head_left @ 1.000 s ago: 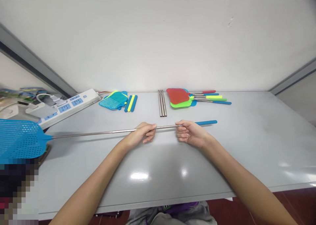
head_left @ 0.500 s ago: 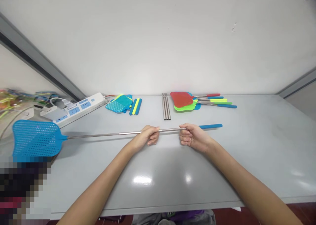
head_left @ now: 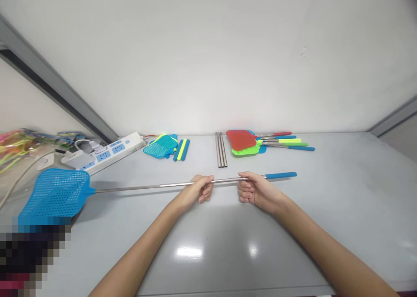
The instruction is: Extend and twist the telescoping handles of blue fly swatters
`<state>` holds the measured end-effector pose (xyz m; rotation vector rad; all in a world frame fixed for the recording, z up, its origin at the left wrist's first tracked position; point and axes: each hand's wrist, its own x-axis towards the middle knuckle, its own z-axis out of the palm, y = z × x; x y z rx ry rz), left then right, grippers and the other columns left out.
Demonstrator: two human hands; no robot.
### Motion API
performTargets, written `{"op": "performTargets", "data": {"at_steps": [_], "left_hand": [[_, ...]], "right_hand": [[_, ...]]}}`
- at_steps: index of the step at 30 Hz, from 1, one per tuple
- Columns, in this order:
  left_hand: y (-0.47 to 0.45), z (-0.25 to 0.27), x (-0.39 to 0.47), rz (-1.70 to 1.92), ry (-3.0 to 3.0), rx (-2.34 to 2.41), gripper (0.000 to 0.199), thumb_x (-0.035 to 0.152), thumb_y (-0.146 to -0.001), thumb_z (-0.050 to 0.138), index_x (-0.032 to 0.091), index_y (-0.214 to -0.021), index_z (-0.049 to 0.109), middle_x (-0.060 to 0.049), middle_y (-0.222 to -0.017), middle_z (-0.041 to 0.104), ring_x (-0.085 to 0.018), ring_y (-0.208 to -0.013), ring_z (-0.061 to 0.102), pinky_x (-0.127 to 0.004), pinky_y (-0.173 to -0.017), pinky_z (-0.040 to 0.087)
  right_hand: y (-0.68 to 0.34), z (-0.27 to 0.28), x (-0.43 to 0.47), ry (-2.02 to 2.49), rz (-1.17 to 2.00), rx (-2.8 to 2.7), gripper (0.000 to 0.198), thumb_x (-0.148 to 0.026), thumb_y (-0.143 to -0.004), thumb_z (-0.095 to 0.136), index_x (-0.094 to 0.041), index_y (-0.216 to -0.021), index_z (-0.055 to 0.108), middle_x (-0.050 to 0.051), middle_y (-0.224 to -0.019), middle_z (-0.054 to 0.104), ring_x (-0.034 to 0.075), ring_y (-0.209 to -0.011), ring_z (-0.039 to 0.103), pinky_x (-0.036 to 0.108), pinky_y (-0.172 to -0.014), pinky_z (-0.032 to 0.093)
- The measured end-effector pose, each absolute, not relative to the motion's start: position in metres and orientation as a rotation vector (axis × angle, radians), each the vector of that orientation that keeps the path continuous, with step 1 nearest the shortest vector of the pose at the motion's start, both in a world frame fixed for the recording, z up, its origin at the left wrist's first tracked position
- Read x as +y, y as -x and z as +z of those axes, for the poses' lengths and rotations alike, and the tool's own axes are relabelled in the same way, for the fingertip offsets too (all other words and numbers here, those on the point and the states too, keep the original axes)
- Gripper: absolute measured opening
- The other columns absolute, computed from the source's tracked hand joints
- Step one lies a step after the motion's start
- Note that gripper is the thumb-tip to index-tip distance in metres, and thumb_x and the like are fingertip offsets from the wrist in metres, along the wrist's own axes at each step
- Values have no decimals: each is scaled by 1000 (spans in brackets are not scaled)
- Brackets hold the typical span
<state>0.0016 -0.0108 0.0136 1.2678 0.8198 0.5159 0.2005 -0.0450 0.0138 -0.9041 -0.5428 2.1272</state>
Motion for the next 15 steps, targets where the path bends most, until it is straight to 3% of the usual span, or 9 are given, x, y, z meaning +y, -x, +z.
{"op": "performTargets", "data": {"at_steps": [15], "left_hand": [[-2, 11, -11, 557, -1256, 841, 42, 36, -78, 36, 19, -40, 29, 6, -28, 28, -8, -35, 32, -25, -51, 37]], "right_hand": [[-199, 16, -46, 926, 2108, -543, 35, -33, -72, 51, -17, -46, 34, -6, -47, 25, 8, -43, 28, 25, -49, 30]]}}
